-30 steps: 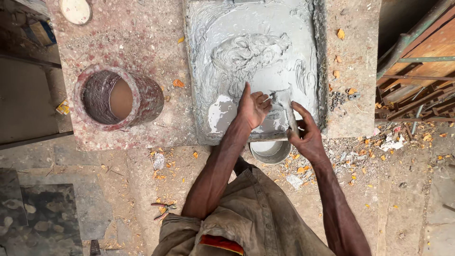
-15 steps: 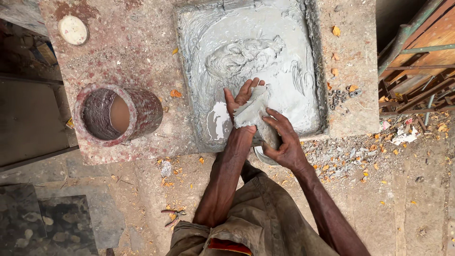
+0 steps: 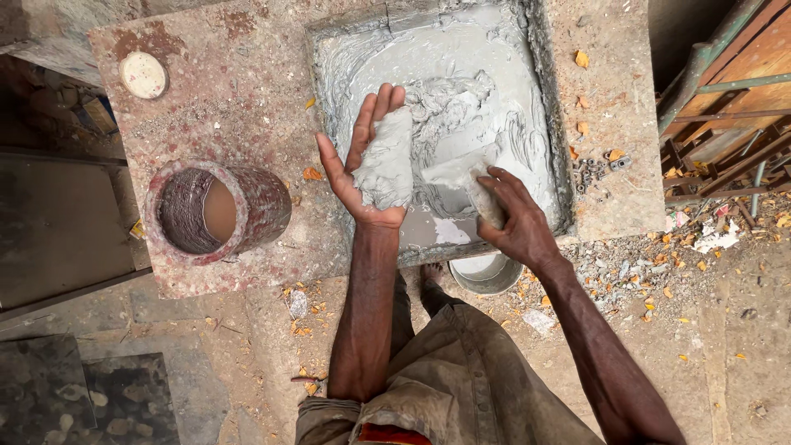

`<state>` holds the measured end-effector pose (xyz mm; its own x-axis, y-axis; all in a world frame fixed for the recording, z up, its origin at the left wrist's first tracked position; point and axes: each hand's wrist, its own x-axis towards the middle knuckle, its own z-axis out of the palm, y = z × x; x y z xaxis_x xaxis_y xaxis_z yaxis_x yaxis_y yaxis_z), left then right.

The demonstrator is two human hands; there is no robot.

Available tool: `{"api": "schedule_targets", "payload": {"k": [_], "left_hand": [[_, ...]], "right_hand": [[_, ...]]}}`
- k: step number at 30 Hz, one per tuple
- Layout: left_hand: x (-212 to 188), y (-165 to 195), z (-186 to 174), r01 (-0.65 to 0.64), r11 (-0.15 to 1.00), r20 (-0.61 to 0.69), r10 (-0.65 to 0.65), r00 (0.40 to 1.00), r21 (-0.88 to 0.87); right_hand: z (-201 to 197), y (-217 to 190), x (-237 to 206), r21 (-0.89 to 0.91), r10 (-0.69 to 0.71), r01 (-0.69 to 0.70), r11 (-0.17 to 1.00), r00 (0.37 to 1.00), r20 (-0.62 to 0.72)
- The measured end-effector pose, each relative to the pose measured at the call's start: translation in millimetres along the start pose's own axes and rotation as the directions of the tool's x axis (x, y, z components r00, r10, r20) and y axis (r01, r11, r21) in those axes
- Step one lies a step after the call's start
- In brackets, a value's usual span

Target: The person scoops plaster from a basin using a trowel, carries it to a white board, and spreads the plaster across the board surface. The person repeatedly transfers plaster from the hand to the trowel and smooths it on the board.

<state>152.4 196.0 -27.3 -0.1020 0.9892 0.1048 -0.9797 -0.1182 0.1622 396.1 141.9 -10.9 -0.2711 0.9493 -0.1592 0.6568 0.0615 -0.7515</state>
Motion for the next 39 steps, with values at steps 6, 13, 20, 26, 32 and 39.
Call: {"api": "schedule_targets", "payload": {"k": [6,13,20,26,32,39], "left_hand": [[-12.5,5.0,-42.9,0.045,0.999,-0.402,-0.052,0.914,-0.029],[-51.6,-60.6,-78.2,0.287,0.777,-0.016,-0.356,0.934,-0.56],[-48.6,-12.8,-45.2,0.164,0.739,-0.095,-0.295,0.951,-0.653],[-11.9,20.3,-20.8,0.425,0.897,-0.106,-0.437,0.893,-0.118],[12.5,0.6,-10.1,0.855,0.457,0.06,-0.888,0.457,0.245],[15.7,9.8,5.3,0.795,0.36,0.111,-0.929,0.352,0.489]], "right_hand": [[-9.4,-0.1,-3.5,0.714,0.227,-0.193,0.673,0.973,0.049],[29.9,33.8,-21.3,0.82,-0.099,-0.237,-0.521,0.971,0.217],[25.0,70.1,-45.2,0.926,0.038,-0.164,-0.341,0.981,0.188],[-38.8,51.6,2.7,0.674,0.178,-0.525,0.519,0.838,0.516],[-59.4,43.7,61.6,0.213,0.118,-0.526,0.824,0.526,0.842],[-45.4,54.5,51.6,0.32,0.04,-0.53,0.785,0.559,0.828]]}}
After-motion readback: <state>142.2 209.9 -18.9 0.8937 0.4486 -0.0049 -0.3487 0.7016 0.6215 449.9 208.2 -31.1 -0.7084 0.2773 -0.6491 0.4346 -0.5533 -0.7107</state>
